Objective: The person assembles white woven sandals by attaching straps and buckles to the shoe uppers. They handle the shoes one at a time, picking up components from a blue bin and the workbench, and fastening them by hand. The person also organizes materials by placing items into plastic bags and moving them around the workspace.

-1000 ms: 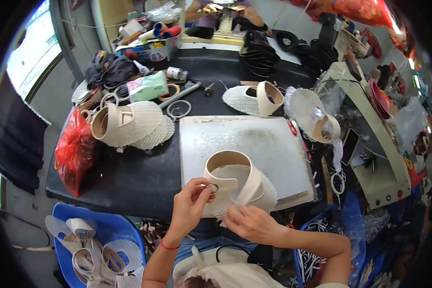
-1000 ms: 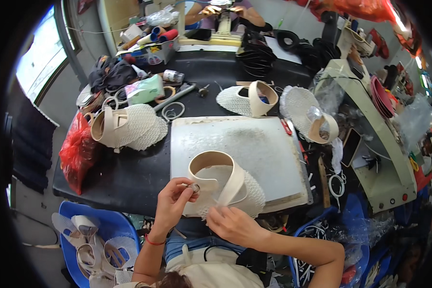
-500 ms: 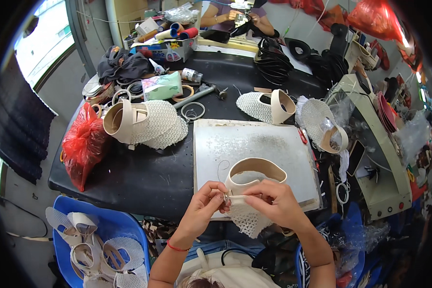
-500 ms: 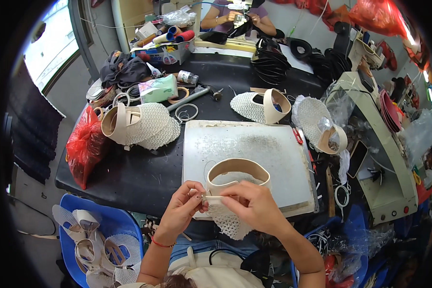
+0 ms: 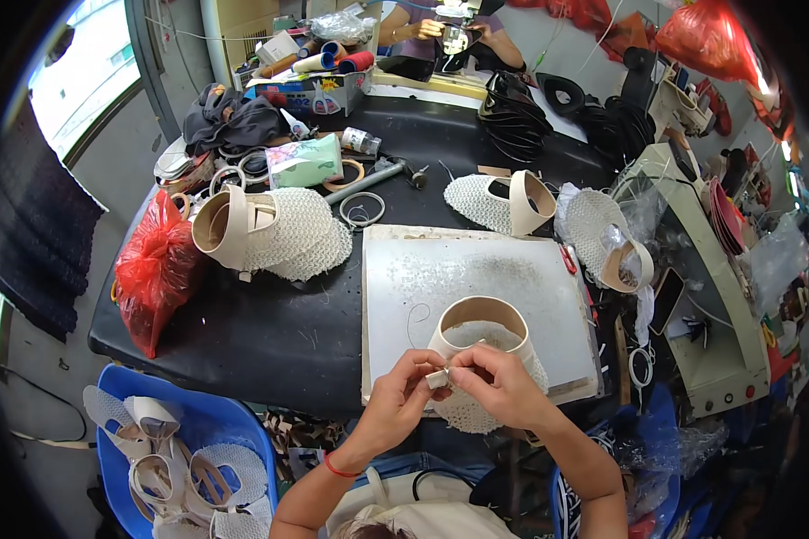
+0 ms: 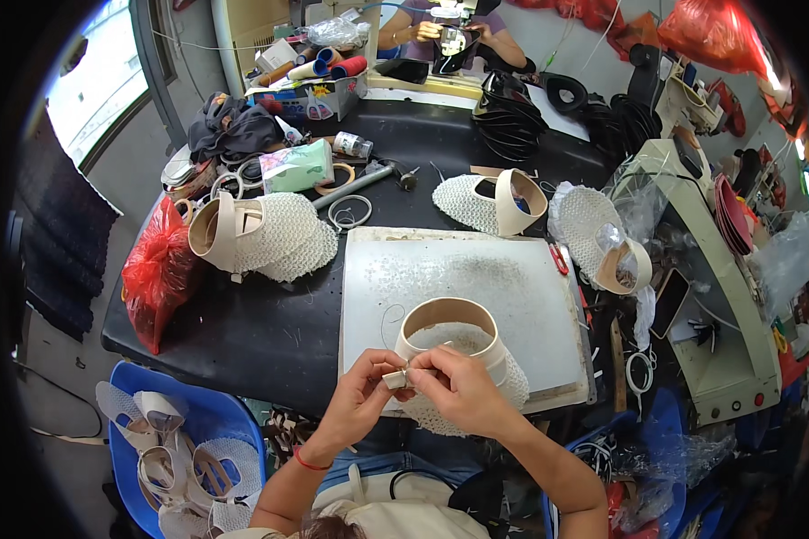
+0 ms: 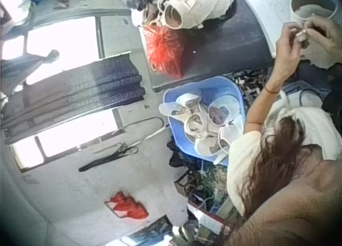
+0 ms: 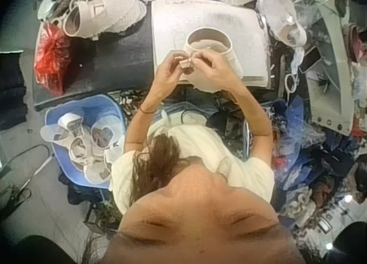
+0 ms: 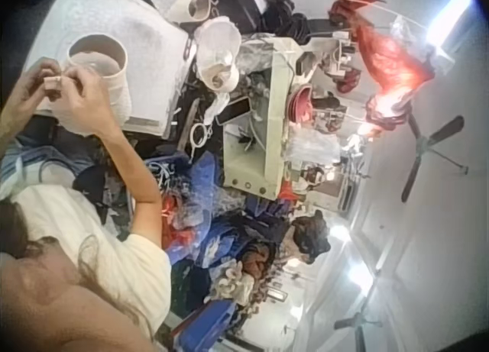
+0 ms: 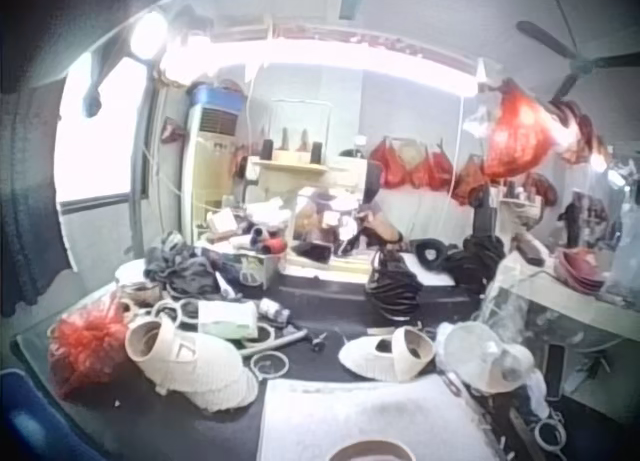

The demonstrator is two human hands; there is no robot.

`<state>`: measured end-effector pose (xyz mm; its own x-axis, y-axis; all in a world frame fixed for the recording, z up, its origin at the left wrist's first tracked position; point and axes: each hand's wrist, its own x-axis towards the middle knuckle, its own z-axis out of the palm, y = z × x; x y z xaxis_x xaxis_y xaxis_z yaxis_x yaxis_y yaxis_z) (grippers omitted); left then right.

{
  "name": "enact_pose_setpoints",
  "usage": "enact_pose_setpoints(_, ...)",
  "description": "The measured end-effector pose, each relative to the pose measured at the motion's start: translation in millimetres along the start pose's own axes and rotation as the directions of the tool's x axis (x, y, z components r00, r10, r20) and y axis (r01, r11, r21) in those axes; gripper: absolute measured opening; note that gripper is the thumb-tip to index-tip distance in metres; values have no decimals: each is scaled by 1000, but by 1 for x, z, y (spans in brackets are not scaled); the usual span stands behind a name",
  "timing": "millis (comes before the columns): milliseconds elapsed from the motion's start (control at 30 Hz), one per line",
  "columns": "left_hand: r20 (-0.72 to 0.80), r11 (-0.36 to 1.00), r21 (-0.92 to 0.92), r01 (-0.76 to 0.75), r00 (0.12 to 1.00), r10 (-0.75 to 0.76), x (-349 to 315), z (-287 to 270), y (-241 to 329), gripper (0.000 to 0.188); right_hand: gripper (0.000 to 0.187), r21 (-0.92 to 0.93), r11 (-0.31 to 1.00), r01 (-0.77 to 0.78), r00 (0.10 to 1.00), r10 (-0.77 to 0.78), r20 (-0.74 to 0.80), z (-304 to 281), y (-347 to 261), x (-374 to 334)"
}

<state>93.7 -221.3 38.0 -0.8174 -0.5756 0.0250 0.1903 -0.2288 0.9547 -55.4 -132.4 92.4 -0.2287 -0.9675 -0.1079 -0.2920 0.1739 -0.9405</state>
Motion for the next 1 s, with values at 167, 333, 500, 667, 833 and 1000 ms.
enact_pose_setpoints(167,122,988,136,67,989,-84,5,2,7,30,23,133,990,50,998,-45,-41,-4,7,-7)
enact_pose_setpoints(333,116,982,-172,74,992,-55,14,15,26,30,28,-330,910,251,848,-371,-378,-4,-7,-20)
enact_pose_setpoints(500,-18,989,-146,-5,1000,2,12,35,22,27,28,-723,606,331,713,-663,-229,1,-22,-30)
enact_pose_setpoints(667,-20,995,-57,82,996,-84,19,44,33,26,23,-845,464,266,678,-713,-178,0,-12,-27)
enact_pose_setpoints(833,92,969,-112,222,973,-212,28,32,30,28,12,-569,800,192,709,-513,-483,-3,4,-20)
enact_pose_setpoints(1000,122,962,-166,218,972,-199,27,28,23,25,16,-71,981,182,820,-191,-540,-7,5,-18)
